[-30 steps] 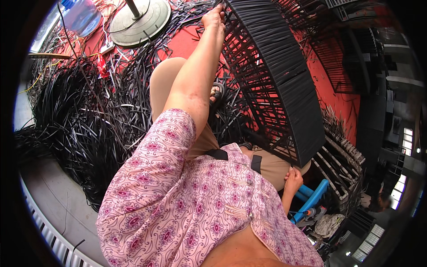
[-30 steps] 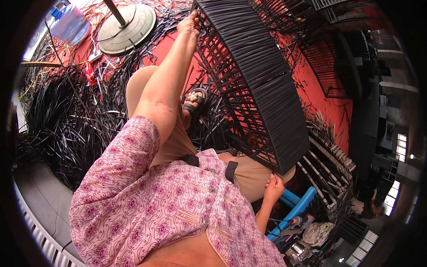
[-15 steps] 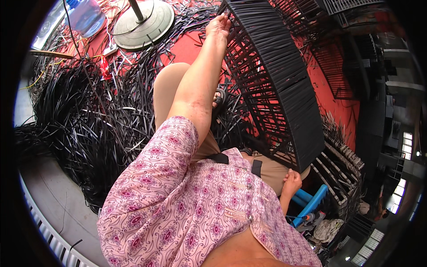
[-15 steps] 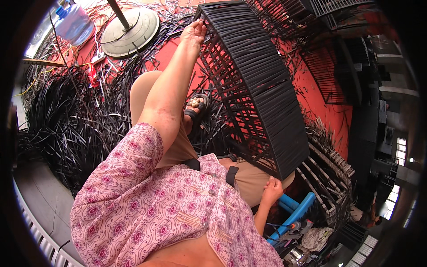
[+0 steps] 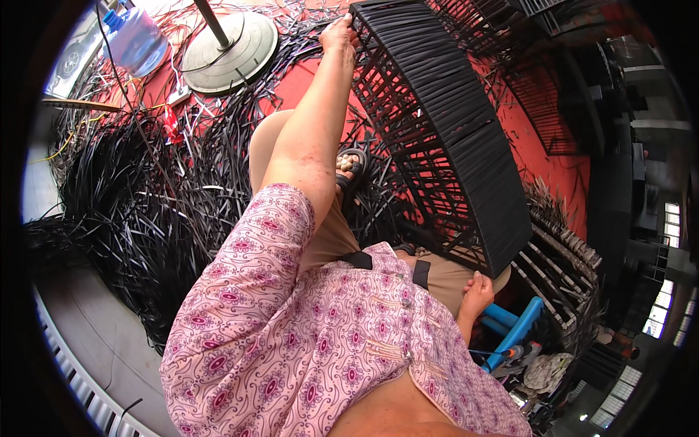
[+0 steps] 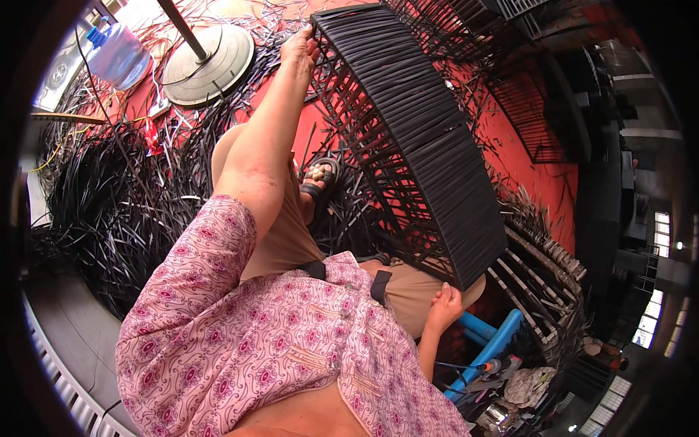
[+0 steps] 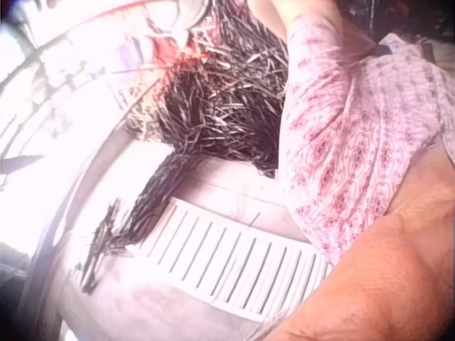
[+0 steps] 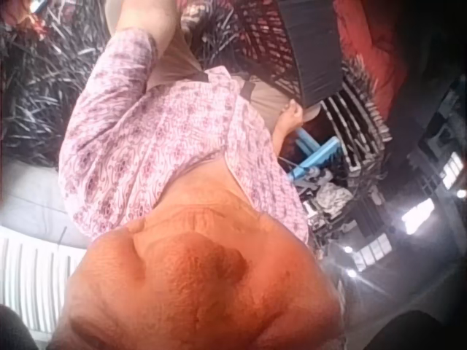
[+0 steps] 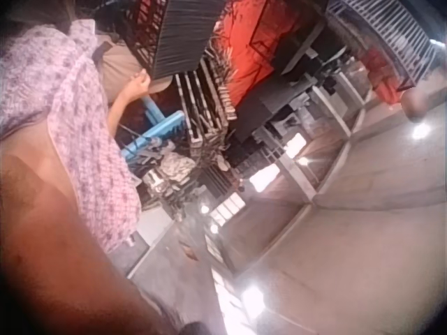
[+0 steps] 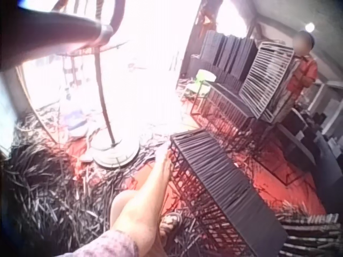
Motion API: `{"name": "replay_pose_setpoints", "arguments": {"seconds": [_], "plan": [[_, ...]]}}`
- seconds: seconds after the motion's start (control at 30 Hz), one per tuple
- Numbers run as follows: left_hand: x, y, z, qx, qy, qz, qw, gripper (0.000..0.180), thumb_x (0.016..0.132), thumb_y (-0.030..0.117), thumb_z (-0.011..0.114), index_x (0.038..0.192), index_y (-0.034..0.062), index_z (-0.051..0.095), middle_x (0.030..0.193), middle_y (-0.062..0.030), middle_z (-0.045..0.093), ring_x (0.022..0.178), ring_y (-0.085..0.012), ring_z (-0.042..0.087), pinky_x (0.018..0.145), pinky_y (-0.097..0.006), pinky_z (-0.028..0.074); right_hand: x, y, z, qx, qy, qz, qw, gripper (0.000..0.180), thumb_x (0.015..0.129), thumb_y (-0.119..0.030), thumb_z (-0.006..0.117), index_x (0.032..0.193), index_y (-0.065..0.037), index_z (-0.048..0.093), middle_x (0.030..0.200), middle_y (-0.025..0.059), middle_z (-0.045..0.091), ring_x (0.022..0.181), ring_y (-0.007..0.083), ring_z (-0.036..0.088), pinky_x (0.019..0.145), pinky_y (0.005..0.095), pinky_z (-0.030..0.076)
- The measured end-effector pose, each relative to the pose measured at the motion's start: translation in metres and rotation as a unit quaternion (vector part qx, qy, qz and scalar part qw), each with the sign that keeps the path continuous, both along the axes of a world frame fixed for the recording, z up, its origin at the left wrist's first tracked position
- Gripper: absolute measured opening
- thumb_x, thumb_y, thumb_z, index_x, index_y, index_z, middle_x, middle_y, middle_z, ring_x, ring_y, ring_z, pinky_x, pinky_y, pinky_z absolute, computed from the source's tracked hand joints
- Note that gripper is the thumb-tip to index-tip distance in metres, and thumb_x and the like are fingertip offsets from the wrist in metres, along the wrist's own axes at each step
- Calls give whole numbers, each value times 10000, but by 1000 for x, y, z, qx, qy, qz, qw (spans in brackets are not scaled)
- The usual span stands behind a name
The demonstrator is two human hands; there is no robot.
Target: The person sits on the floor and weaves black plastic strips through the frame of a chair. They repeatedly pull strips through the frame and adjust them by hand to form the seat.
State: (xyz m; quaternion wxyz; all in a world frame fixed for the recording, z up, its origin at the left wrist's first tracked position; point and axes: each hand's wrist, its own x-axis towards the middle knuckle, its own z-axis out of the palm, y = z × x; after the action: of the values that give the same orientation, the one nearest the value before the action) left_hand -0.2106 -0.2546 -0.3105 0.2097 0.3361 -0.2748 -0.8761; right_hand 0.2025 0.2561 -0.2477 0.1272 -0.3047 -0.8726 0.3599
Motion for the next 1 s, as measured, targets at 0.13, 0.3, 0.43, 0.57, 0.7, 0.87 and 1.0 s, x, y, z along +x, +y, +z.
{"name": "replay_pose_setpoints", "arguments": {"seconds": [0.13, 0.3, 0.43, 0.57, 0.7, 0.87, 1.0], "plan": [[-3, -7, 7, 23, 5, 41, 999, 156, 847, 38, 817, 986, 67, 750, 682, -12, 644, 507, -136, 525, 447, -295, 397, -1, 0, -1, 12, 2, 9, 1000, 203, 974, -157, 679, 883, 22, 705, 654, 42, 626, 517, 95, 537, 481, 278, 434], [0, -12, 12, 6, -51, 37, 998, 124, 822, 30, 831, 897, 58, 737, 673, -26, 658, 504, -140, 569, 452, -282, 442, 6, 0, -2, 15, -1, 17, 1000, 210, 982, -164, 671, 889, 20, 704, 657, 40, 627, 525, 100, 542, 493, 280, 441], [-18, -31, -9, -13, -12, -28, 999, 121, 843, 119, 799, 905, 60, 714, 745, -38, 647, 606, -172, 565, 552, -319, 464, 11, -1, -6, -9, 1, 2, 1000, 211, 973, -165, 674, 872, 19, 694, 656, 46, 629, 538, 103, 554, 504, 286, 450], [-15, -30, -33, -193, 145, -244, 939, 422, 1002, 321, 601, 1297, 26, 670, 1220, -125, 709, 1159, -248, 647, 964, -405, 555, 17, 0, 7, -5, 0, -32, 999, 222, 955, -172, 680, 847, 22, 692, 663, 76, 655, 568, 164, 609, 567, 332, 495], [-53, -160, -106, -73, 47, -278, 957, 202, 965, 193, 689, 1137, 87, 704, 988, -65, 736, 815, -186, 710, 706, -293, 586, -15, 1, 11, 23, -26, 79, 996, 255, 934, -207, 688, 861, 35, 713, 717, 178, 701, 669, 309, 701, 671, 419, 542], [-112, -120, -151, 5, 2, -220, 976, 103, 938, 76, 724, 981, 55, 632, 871, -50, 707, 638, -139, 697, 455, -178, 540, 20, 20, 33, 101, -90, 37, 990, 312, 928, -304, 696, 911, 3, 749, 700, 114, 712, 650, 243, 708, 629, 365, 540], [-115, -323, -100, -92, 168, -158, 969, 254, 1001, 165, 668, 1215, 29, 648, 1081, -103, 727, 954, -179, 719, 807, -287, 630, 3, 33, 29, 61, -75, 89, 991, 297, 943, -287, 700, 974, 2, 759, 713, 84, 704, 638, 173, 672, 606, 325, 526]]}}
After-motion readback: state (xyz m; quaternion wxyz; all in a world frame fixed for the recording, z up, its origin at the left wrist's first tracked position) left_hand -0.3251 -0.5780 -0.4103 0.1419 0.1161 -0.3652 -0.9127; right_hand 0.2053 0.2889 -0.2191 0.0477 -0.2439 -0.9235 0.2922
